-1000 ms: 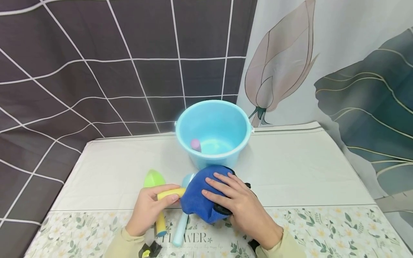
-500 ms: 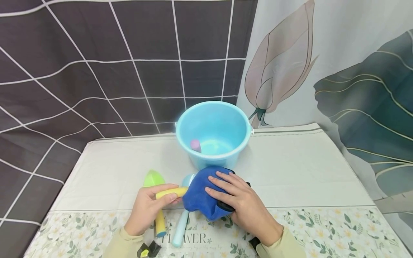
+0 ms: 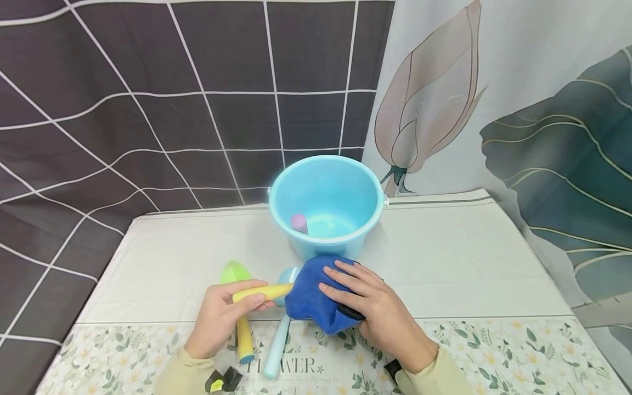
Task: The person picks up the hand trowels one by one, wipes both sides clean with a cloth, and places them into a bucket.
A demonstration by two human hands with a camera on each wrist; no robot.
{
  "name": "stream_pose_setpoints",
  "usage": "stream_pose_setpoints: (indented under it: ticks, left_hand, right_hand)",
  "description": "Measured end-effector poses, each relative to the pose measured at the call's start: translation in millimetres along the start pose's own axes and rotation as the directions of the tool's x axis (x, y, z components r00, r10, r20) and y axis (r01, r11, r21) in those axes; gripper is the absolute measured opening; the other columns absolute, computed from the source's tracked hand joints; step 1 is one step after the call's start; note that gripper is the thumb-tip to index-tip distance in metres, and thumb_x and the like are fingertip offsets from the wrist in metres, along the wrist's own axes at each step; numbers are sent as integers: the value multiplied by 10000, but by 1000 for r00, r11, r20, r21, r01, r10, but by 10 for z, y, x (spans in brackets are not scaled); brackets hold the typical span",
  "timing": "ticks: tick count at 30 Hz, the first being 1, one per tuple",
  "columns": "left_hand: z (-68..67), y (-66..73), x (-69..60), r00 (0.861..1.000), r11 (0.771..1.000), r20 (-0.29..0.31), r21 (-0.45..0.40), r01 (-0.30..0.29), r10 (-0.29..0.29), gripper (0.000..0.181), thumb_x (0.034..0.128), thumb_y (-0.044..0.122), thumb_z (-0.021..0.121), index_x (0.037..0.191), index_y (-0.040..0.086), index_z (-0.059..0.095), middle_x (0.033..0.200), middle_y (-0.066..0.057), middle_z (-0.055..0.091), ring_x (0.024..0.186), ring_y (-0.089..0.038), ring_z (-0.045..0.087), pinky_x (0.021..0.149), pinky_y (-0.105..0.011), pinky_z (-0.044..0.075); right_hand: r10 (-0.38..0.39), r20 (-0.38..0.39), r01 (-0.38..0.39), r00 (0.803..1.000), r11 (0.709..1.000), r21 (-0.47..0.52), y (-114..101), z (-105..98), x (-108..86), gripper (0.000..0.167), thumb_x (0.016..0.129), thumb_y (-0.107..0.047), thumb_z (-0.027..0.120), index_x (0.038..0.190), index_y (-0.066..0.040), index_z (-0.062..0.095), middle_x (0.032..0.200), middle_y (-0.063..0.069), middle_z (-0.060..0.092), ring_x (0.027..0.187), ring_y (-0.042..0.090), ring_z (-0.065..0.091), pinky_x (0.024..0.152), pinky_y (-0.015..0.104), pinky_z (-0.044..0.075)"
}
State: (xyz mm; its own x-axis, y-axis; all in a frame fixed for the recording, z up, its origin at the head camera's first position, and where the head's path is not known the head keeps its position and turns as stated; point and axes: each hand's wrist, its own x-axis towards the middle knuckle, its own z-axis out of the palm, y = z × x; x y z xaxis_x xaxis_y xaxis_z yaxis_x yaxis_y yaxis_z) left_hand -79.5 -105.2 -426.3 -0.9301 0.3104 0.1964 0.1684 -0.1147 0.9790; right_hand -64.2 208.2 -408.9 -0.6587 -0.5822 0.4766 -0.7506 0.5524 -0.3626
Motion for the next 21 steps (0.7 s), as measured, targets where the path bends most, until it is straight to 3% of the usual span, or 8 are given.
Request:
stream_pose_setpoints:
  ticks: [8,15,21]
  left_hand:
    - [-50,36,-4,1000,1000,-2,-10,10,-10,283,927,-19,683,1153,-183,640,965,-258,723,833,-323,745,768,-424,582]
    - [-79,53,-5,1000,1000,-9,-20,19,-19,285,925,-23,682,1154,-186,637,982,-268,719,839,-285,749,770,-425,579]
    - [-115,83,-12,1000,1000,-25,2,-10,10,278,927,-35,673,1157,-186,635,989,-270,717,846,-266,750,763,-415,582]
  right_hand:
    - [16,-7,-16,1000,999,-27,33,-33,-13,1003,545,266,748,1417,-205,593,1508,25,499,1424,266,399,1180,234,224]
    - [15,-19,-15,1000,999,-32,74,-74,-21,1068,484,344,575,1413,-182,598,1496,40,511,1399,282,432,1164,203,234]
    - [3,-39,-6,999,998,-60,102,-130,-19,1076,468,352,534,1411,-162,599,1481,55,525,1361,303,471,1157,184,230]
